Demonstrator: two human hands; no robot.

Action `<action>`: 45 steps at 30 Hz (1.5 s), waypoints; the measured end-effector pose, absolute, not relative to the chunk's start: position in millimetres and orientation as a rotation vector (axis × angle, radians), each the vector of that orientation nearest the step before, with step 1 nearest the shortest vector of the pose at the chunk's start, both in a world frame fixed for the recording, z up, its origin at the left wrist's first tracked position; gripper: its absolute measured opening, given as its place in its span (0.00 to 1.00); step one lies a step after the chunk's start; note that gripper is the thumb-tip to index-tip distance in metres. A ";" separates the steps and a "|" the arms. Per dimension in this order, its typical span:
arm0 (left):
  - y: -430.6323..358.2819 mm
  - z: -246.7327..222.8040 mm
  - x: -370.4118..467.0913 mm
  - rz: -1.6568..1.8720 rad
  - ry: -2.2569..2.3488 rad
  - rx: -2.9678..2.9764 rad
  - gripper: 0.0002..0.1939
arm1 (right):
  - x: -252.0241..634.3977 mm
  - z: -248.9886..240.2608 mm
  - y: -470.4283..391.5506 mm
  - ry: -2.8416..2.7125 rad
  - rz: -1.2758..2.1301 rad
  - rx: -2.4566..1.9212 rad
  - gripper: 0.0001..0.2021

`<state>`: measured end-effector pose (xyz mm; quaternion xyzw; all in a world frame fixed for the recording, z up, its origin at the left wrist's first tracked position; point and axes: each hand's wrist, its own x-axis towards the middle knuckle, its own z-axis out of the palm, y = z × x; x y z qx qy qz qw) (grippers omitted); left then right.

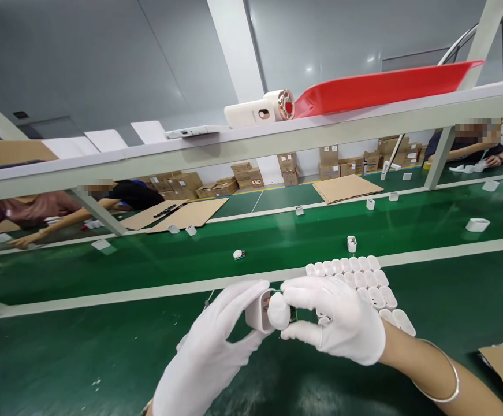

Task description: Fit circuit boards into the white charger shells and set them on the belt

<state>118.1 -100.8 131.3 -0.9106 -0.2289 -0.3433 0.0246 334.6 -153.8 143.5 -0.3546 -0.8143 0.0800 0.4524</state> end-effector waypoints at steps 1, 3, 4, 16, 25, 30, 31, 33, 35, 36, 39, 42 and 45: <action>-100.8 131.4 117.5 -1.068 -0.695 -2.812 0.23 | 334.1 143.9 -153.9 -2.014 0.209 -0.854 0.06; -101.2 132.0 116.3 -1.068 -0.681 -2.800 0.23 | 333.4 143.6 -154.0 -2.025 0.180 -0.827 0.06; -101.5 132.3 115.8 -1.062 -0.683 -2.795 0.23 | 333.3 143.0 -154.3 -2.026 0.138 -0.807 0.06; -100.6 130.2 120.0 -1.105 -0.571 -2.769 0.19 | 330.0 130.3 -169.2 -2.138 -0.293 -0.947 0.09; -99.7 128.1 127.1 -1.141 -0.545 -3.104 0.27 | 331.8 138.4 -162.9 -1.946 0.313 -1.098 0.15; -97.3 114.3 151.3 -1.377 -0.412 -3.292 0.17 | 326.4 120.0 -146.8 -1.535 1.355 -0.842 0.54; -96.7 111.3 155.7 -1.437 -0.425 -3.303 0.14 | 323.5 117.6 -145.3 -1.482 1.451 -0.805 0.53; -96.0 105.6 161.4 -1.528 -0.436 -3.297 0.10 | 317.0 115.3 -144.9 -1.404 1.494 -0.805 0.47; -95.9 100.5 163.1 -1.550 -0.477 -3.250 0.11 | 310.8 114.7 -146.2 -1.344 1.470 -0.839 0.43; -96.0 98.4 162.8 -1.543 -0.510 -3.221 0.12 | 308.6 114.3 -146.7 -1.318 1.452 -0.862 0.41; -95.9 95.8 159.5 -1.518 -0.618 -3.193 0.15 | 307.6 113.0 -145.5 -1.325 1.375 -0.929 0.35; -94.7 100.0 156.5 -1.468 -0.689 -3.330 0.12 | 316.1 117.3 -143.5 -1.513 1.205 -0.988 0.35; -94.3 105.2 155.8 -1.407 -0.764 -3.457 0.15 | 328.3 132.0 -145.2 -1.682 1.029 -1.066 0.28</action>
